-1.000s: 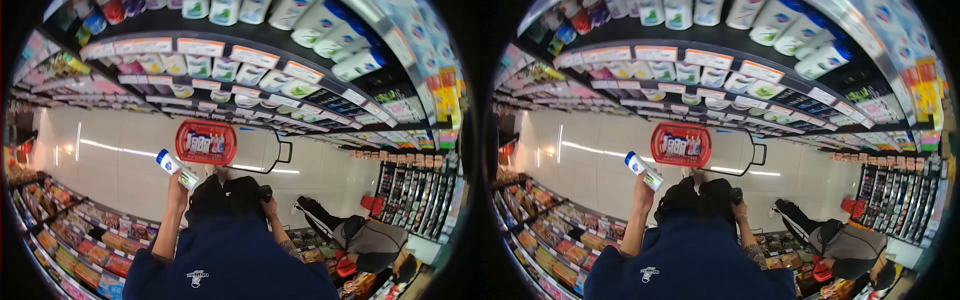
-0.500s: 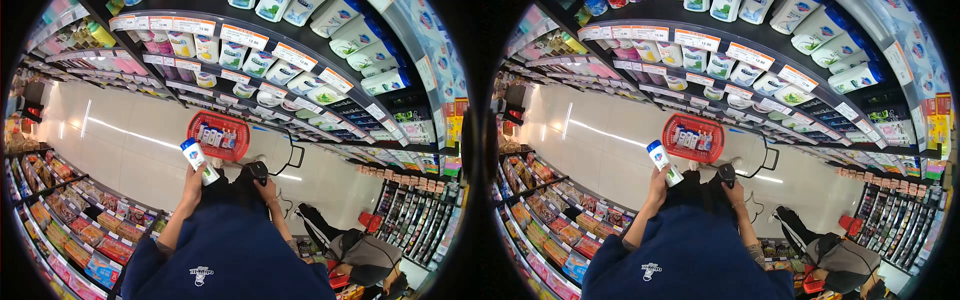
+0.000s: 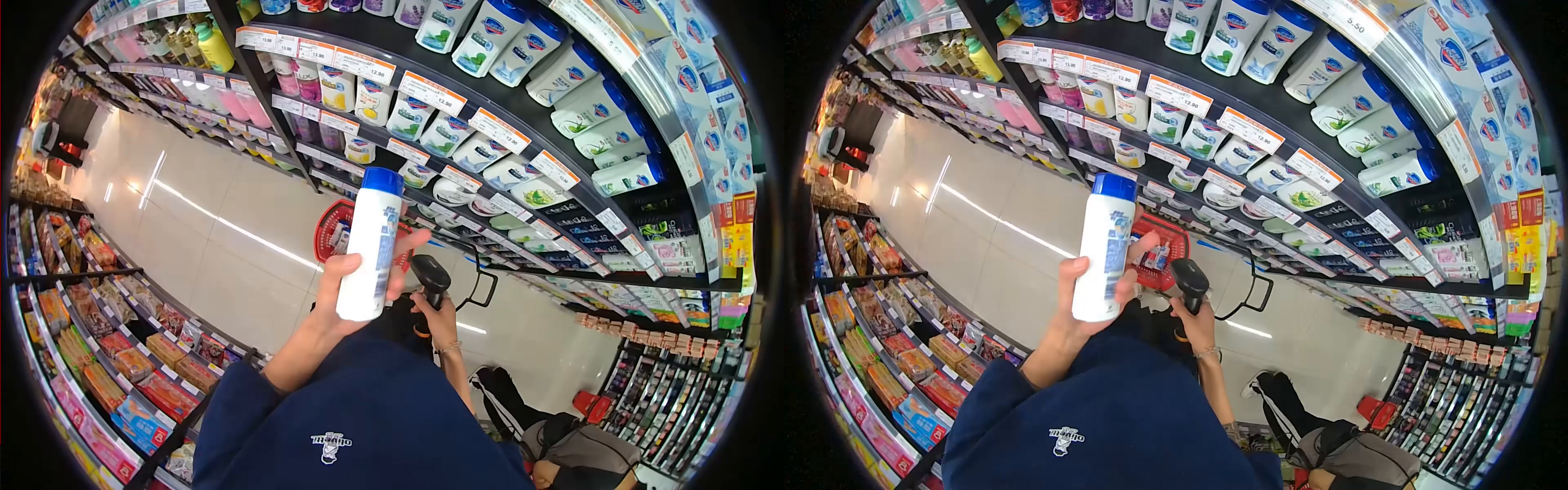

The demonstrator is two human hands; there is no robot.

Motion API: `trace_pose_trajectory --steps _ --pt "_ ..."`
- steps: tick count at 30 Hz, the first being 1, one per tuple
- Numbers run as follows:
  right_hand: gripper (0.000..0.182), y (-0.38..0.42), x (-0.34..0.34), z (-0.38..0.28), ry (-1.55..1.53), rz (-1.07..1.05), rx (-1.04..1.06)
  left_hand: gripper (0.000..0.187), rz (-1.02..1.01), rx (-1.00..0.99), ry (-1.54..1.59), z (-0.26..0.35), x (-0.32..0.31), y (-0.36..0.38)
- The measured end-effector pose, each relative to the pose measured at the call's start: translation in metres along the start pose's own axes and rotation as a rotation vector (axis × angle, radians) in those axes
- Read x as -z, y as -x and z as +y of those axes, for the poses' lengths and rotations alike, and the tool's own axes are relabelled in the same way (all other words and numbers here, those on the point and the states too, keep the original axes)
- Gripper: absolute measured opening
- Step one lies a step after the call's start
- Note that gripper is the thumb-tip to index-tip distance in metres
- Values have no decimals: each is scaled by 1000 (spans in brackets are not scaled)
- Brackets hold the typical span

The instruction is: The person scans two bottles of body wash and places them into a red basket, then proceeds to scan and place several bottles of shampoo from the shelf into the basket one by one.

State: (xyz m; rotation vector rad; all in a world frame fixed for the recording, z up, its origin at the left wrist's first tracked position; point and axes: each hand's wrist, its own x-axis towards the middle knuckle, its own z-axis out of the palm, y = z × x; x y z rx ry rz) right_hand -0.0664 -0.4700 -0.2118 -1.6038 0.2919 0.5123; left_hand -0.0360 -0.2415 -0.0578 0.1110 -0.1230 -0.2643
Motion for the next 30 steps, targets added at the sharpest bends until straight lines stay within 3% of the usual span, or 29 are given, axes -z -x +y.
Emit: trace_pose_trajectory --steps 3,7,9,11,13,15,21,24,27,30 --pt "31 15 0 -33 -329 -44 -15 94 54 22 250 -8 -28 1" --pt "29 41 7 -84 -461 -106 -85 103 39 112 116 -6 -35 4" --pt "34 58 18 -106 -566 -199 30 106 64 120 82 -4 -41 3" --pt "65 78 30 -126 -417 -263 158 105 86 134 98 -4 -44 3" --pt "80 100 41 -150 -410 -369 133 106 93 142 81 -5 -43 2" --pt "80 118 49 -143 -518 -493 164 106 82 162 40 -6 -41 0" --pt "52 148 43 -132 -92 -378 56 106 73 246 -71 -7 -42 0" --pt "59 143 34 -141 -30 -465 76 111 111 245 -67 -8 -44 0" --pt "63 142 21 -161 144 -483 247 113 129 252 -68 -7 -44 2" --pt "65 142 20 -162 162 -563 222 111 133 273 -101 -6 -45 6"
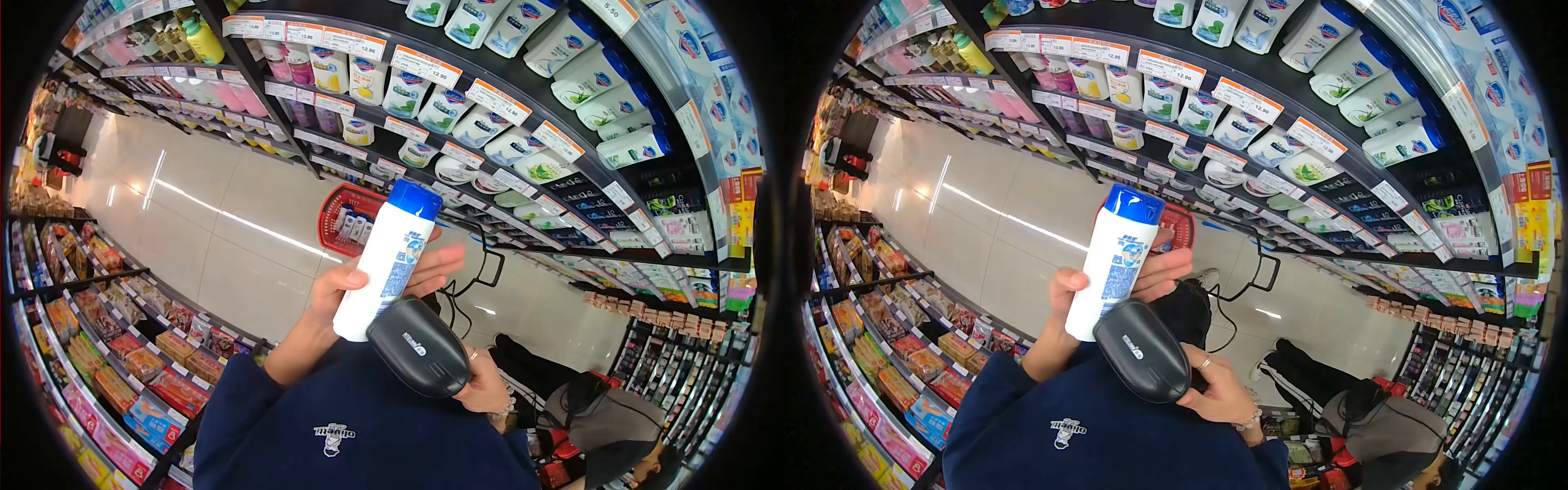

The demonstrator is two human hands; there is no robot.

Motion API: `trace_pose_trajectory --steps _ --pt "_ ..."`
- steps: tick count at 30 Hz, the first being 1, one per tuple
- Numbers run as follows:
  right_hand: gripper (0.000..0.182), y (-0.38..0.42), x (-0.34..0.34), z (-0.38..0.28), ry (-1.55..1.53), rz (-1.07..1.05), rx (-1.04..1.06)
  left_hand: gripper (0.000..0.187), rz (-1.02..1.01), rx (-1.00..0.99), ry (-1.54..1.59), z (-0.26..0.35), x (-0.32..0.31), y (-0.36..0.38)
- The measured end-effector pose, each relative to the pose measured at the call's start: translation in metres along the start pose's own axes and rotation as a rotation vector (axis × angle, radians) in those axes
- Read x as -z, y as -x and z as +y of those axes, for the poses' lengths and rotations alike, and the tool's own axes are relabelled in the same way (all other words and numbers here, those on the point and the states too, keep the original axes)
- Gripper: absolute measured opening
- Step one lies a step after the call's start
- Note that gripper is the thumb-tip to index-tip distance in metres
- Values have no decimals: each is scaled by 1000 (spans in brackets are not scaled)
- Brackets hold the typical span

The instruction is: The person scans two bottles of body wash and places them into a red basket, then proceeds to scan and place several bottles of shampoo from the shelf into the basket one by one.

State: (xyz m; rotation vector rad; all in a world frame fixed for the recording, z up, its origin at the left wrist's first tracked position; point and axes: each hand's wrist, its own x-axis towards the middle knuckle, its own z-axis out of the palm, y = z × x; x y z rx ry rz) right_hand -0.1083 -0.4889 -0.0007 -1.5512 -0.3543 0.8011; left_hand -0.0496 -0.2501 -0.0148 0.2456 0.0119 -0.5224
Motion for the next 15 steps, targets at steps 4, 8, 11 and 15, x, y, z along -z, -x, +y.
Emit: trace_pose_trajectory --steps 4,8,11,15 --pt "69 -5 -2 -7 -29 -52 -46 108 -19 63 20 -2 1 4" --pt "72 -6 -1 -6 -77 -91 -58 91 -112 83 101 -4 13 11" --pt "73 -3 2 1 -74 -111 -89 89 -101 94 89 -5 16 14" --pt "74 -6 0 -3 -113 -139 -82 88 -119 116 56 -2 13 15"
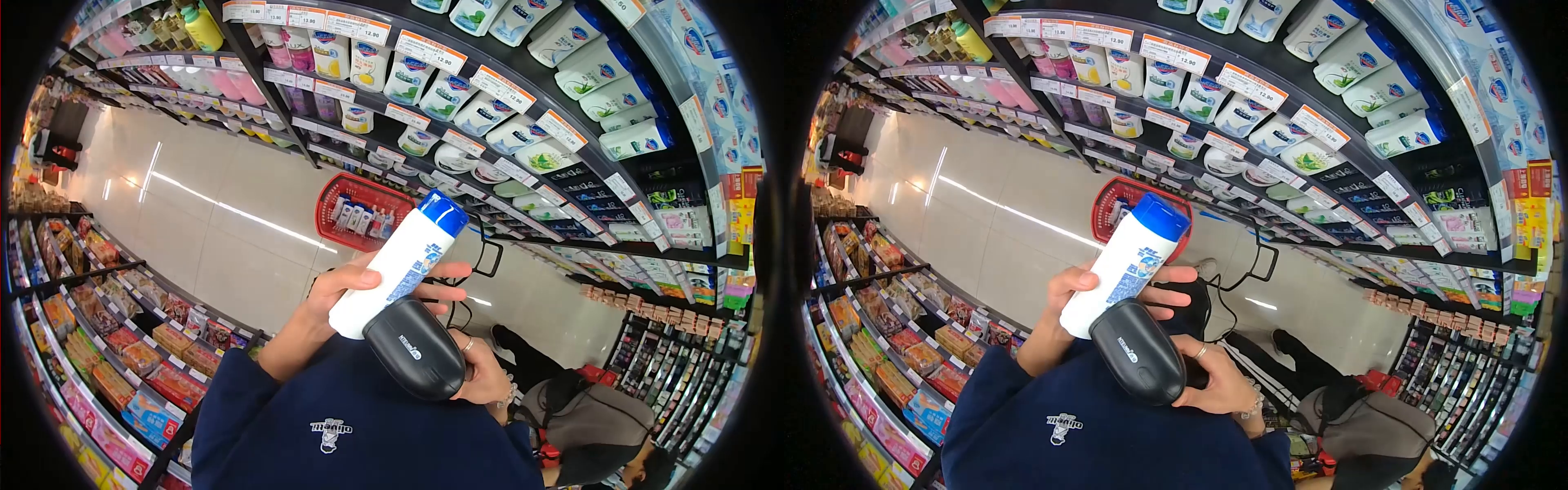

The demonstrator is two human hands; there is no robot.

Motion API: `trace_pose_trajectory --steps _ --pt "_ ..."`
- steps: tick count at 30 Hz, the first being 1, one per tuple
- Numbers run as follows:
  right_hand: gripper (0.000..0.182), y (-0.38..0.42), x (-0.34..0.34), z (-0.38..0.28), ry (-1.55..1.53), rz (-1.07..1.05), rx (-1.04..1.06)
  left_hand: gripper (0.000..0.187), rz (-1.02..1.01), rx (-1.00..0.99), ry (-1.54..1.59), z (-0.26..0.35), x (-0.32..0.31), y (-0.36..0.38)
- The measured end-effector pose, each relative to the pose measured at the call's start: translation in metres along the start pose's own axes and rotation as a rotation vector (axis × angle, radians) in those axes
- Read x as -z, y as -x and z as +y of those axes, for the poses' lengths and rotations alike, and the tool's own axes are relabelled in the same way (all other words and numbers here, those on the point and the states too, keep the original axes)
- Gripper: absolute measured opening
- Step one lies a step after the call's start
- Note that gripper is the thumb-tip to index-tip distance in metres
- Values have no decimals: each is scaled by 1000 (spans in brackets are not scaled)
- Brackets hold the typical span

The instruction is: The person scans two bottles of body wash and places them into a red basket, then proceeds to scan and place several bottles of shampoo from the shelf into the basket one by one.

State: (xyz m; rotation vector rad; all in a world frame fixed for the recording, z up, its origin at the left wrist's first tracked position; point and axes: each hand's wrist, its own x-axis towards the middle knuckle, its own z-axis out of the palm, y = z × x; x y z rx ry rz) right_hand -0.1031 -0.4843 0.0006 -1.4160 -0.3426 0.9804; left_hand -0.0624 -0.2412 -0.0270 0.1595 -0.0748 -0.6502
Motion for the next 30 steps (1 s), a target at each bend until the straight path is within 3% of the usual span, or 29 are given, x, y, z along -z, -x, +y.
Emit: trace_pose_trajectory --steps 7,9,10,11,14,15,18,19,20,24,28,30 --pt "75 2 1 3 109 -7 44 90 -16 -14 35 -5 4 2" --pt "73 10 3 -4 177 29 87 92 -71 -60 218 -7 8 2" --pt "61 10 8 3 178 23 346 94 -101 -83 311 -9 12 0" --pt "62 6 13 18 -11 -74 420 97 -215 -121 440 -15 20 -4" --pt "71 -15 25 47 -578 -368 636 97 -290 -122 616 -18 24 -4" --pt "77 -8 16 42 -514 -111 587 97 -300 -132 582 -18 24 -3" --pt "94 -15 -7 14 -400 282 489 96 -323 -161 479 -21 23 -2" --pt "94 -15 -10 14 -467 331 450 93 -121 -184 337 -20 14 3" --pt "94 -15 -11 14 -534 381 412 91 -150 -164 325 -20 12 3" --pt "98 -19 -10 12 -445 421 381 86 -239 -86 331 -21 7 -1" --pt "80 -22 -12 10 -658 427 381 85 -246 -44 409 -21 5 -1" --pt "71 -24 -9 12 -741 322 445 85 -244 -44 399 -21 6 0"
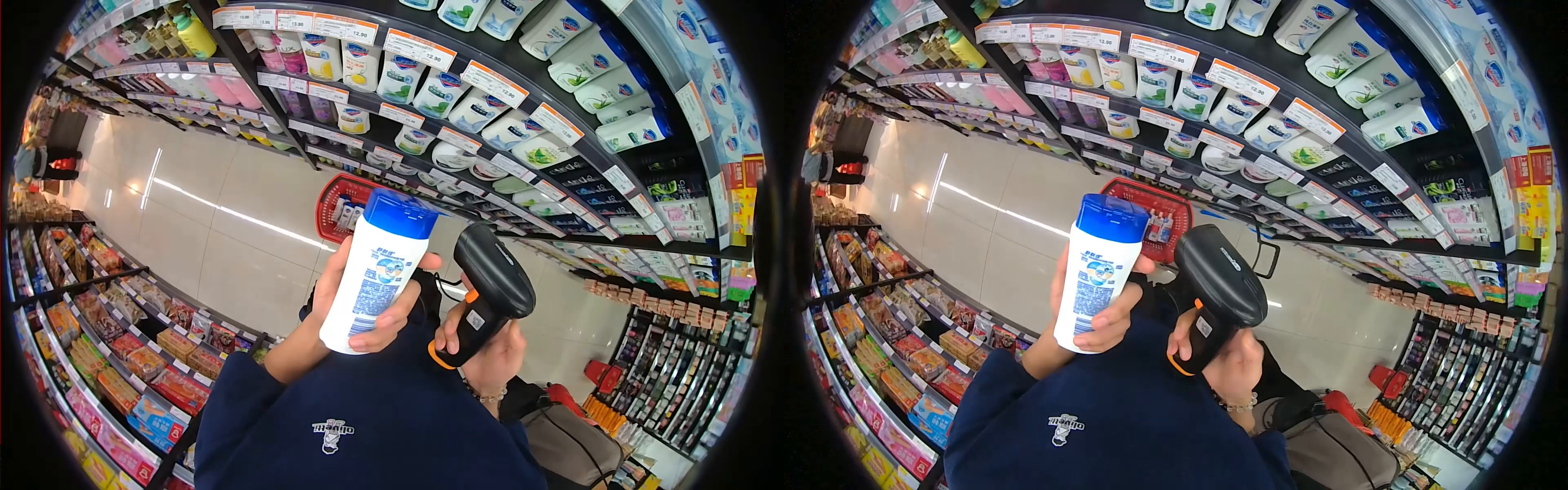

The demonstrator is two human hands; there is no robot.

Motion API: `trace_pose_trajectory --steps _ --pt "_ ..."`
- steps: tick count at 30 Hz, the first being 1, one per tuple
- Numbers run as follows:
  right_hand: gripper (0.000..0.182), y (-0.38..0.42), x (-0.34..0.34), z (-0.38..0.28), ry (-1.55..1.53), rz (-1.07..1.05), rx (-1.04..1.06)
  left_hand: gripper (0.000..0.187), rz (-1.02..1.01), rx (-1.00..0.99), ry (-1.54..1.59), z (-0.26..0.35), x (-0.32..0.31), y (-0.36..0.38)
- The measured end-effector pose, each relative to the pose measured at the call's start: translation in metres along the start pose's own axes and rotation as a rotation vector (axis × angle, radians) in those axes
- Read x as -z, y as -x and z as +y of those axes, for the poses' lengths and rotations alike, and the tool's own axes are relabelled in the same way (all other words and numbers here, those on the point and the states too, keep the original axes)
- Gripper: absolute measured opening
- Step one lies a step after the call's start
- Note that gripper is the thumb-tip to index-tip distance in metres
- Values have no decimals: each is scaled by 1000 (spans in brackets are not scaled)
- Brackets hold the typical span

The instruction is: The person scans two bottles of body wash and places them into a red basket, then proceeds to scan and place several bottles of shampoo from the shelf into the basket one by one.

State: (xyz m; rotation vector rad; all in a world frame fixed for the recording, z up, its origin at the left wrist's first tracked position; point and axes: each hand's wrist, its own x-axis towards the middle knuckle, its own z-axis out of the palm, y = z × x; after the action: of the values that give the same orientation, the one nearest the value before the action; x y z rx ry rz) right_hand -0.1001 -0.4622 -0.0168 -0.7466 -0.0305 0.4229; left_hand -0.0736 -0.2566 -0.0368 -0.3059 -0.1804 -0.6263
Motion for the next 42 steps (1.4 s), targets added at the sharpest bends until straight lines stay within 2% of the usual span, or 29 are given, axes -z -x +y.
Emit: trace_pose_trajectory --steps 2,3,6,12,13,17,20,24,26,27,28,29,30,32,38,42 --pt "72 0 -2 3 -59 -5 -16 84 27 -14 -24 0 0 2" --pt "70 0 -7 5 -52 60 11 84 35 -21 -26 0 1 2" --pt "70 0 3 3 -83 -110 -17 83 58 -34 -37 0 4 4" --pt "80 4 0 -5 86 -144 -28 76 32 -39 -80 -1 19 7" --pt "77 4 -4 -3 123 -80 -3 74 43 -38 -69 1 19 7" --pt "59 5 -2 -1 119 -48 33 74 34 -21 -58 2 21 9" --pt "53 2 -7 -6 360 20 80 75 66 26 -144 4 21 13" --pt "52 2 -8 -6 402 95 -11 77 92 -11 -221 2 19 15" --pt "64 -2 -11 -10 376 75 -71 74 75 -83 -205 1 19 18" --pt "68 -5 -10 -10 358 38 -83 66 18 -73 -165 5 20 18" --pt "71 -6 -9 -9 339 1 -95 64 -1 -86 -212 8 22 19" --pt "83 -4 -4 -5 311 -19 -131 62 -20 -98 -259 10 23 20" --pt "85 -4 -3 -3 270 -33 -130 60 -38 -111 -304 11 23 21" --pt "90 -6 -3 0 191 -61 -125 64 57 -134 -364 11 21 23" --pt "95 -11 -13 -1 72 -19 -189 62 215 -57 -684 15 9 25" --pt "82 -13 -10 4 287 -28 6 52 348 -50 -873 10 4 19"
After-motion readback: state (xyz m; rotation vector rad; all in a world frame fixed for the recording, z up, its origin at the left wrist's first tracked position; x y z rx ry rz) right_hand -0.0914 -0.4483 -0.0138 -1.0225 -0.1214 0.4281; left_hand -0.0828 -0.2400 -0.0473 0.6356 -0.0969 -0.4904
